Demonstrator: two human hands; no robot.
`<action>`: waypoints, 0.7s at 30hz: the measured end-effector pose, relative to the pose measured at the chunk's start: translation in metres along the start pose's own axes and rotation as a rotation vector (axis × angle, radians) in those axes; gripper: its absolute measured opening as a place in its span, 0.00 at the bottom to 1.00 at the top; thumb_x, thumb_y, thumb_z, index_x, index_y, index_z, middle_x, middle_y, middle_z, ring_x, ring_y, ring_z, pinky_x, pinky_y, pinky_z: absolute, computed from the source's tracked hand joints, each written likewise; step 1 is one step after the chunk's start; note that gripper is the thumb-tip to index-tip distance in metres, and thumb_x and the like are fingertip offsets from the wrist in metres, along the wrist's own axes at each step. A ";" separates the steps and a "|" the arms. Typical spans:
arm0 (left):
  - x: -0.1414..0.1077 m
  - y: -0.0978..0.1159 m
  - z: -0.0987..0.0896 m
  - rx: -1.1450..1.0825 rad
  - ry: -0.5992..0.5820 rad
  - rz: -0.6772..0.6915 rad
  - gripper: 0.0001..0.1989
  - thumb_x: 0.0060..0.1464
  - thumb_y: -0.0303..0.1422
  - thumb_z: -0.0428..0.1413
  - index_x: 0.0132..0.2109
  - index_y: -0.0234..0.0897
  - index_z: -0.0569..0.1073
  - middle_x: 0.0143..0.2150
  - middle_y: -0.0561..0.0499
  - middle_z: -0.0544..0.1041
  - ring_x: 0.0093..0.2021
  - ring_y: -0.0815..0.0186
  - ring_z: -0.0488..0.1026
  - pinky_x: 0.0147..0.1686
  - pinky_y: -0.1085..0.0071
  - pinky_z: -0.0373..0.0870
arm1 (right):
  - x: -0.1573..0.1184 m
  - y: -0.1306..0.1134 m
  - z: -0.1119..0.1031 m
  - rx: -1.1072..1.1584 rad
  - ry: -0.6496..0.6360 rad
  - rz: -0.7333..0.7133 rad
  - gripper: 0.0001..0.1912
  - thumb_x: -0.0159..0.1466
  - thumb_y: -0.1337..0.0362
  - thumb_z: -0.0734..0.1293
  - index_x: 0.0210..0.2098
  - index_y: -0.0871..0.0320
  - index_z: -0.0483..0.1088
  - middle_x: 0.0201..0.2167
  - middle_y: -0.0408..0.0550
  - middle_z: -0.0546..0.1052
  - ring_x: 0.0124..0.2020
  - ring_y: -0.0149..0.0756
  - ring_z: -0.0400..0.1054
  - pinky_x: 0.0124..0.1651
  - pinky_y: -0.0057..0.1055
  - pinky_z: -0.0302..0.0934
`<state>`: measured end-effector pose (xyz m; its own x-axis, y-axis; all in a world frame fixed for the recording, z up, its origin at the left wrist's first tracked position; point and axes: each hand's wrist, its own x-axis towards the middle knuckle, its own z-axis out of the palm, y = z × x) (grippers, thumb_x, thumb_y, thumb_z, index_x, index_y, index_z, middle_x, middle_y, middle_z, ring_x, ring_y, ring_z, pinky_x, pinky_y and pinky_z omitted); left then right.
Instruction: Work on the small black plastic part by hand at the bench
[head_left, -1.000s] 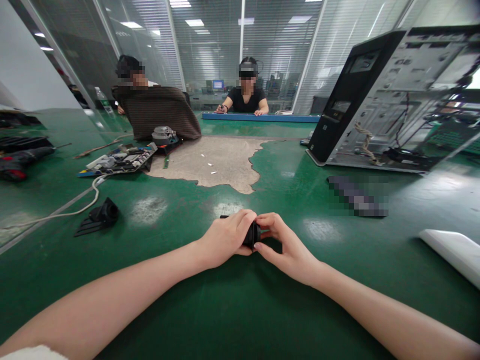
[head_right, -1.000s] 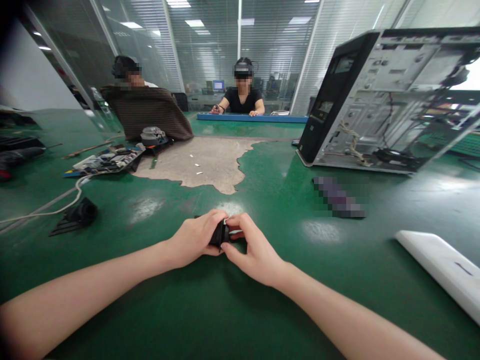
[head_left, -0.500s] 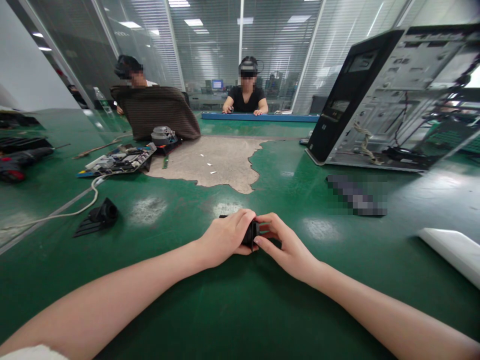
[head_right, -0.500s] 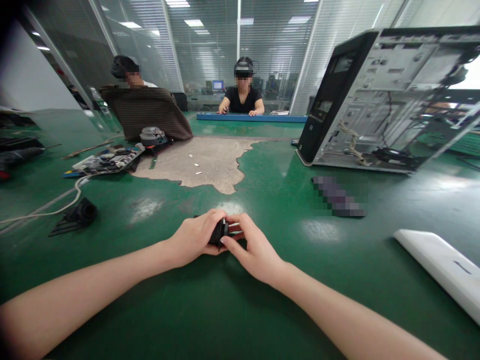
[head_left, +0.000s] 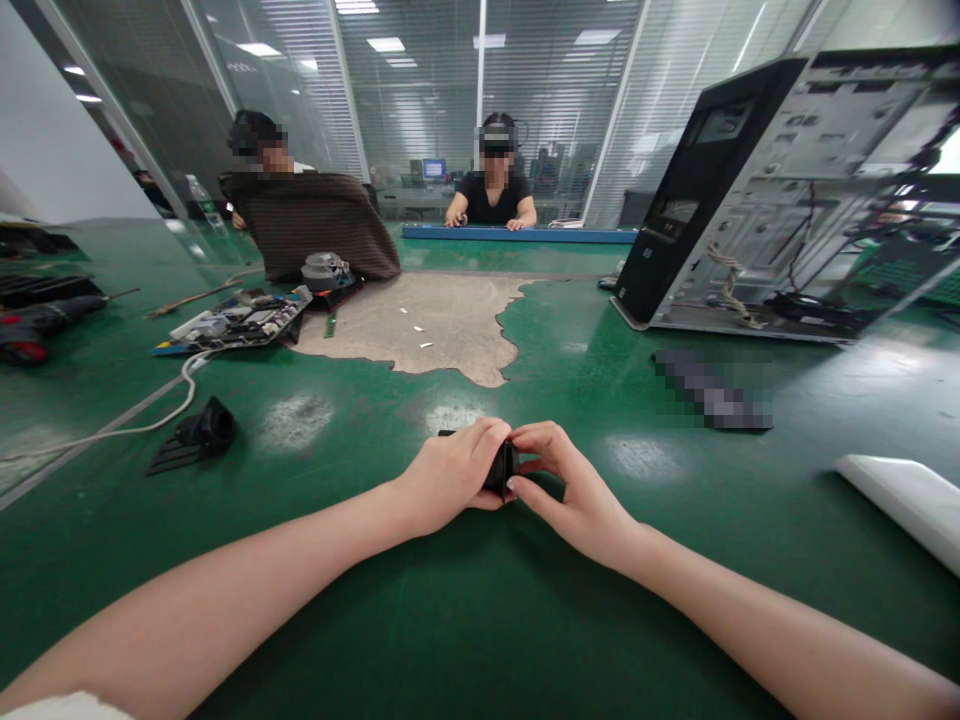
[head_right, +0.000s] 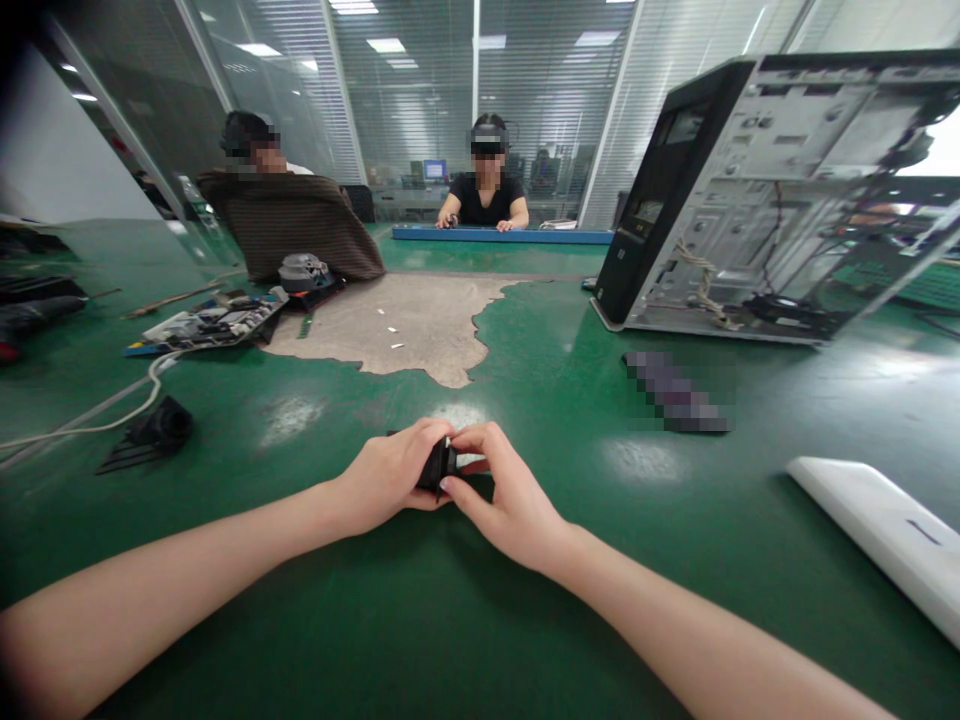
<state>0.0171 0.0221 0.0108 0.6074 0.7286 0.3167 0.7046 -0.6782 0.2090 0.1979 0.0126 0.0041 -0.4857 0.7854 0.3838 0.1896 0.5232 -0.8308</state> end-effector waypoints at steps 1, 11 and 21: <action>0.000 0.000 0.000 0.002 -0.001 0.002 0.28 0.46 0.34 0.58 0.51 0.38 0.52 0.48 0.45 0.67 0.45 0.56 0.71 0.34 0.65 0.72 | 0.000 0.000 0.000 0.020 -0.012 0.030 0.15 0.60 0.70 0.62 0.45 0.55 0.57 0.42 0.49 0.64 0.44 0.37 0.65 0.45 0.38 0.67; 0.000 0.001 -0.003 0.012 -0.015 0.002 0.28 0.46 0.32 0.58 0.51 0.37 0.52 0.48 0.45 0.67 0.45 0.57 0.71 0.33 0.65 0.72 | -0.002 -0.002 -0.001 -0.077 -0.027 -0.025 0.15 0.59 0.70 0.62 0.45 0.54 0.59 0.44 0.50 0.64 0.45 0.38 0.64 0.46 0.39 0.66; 0.000 0.000 0.000 0.001 0.025 0.013 0.28 0.46 0.34 0.57 0.51 0.37 0.52 0.48 0.44 0.67 0.44 0.57 0.71 0.33 0.65 0.71 | 0.001 -0.002 -0.001 0.001 0.002 0.037 0.13 0.61 0.68 0.61 0.45 0.54 0.58 0.42 0.49 0.66 0.43 0.37 0.66 0.43 0.38 0.68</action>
<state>0.0171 0.0221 0.0103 0.6071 0.7173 0.3419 0.6972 -0.6873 0.2037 0.1976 0.0125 0.0061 -0.4767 0.8047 0.3537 0.2066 0.4937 -0.8448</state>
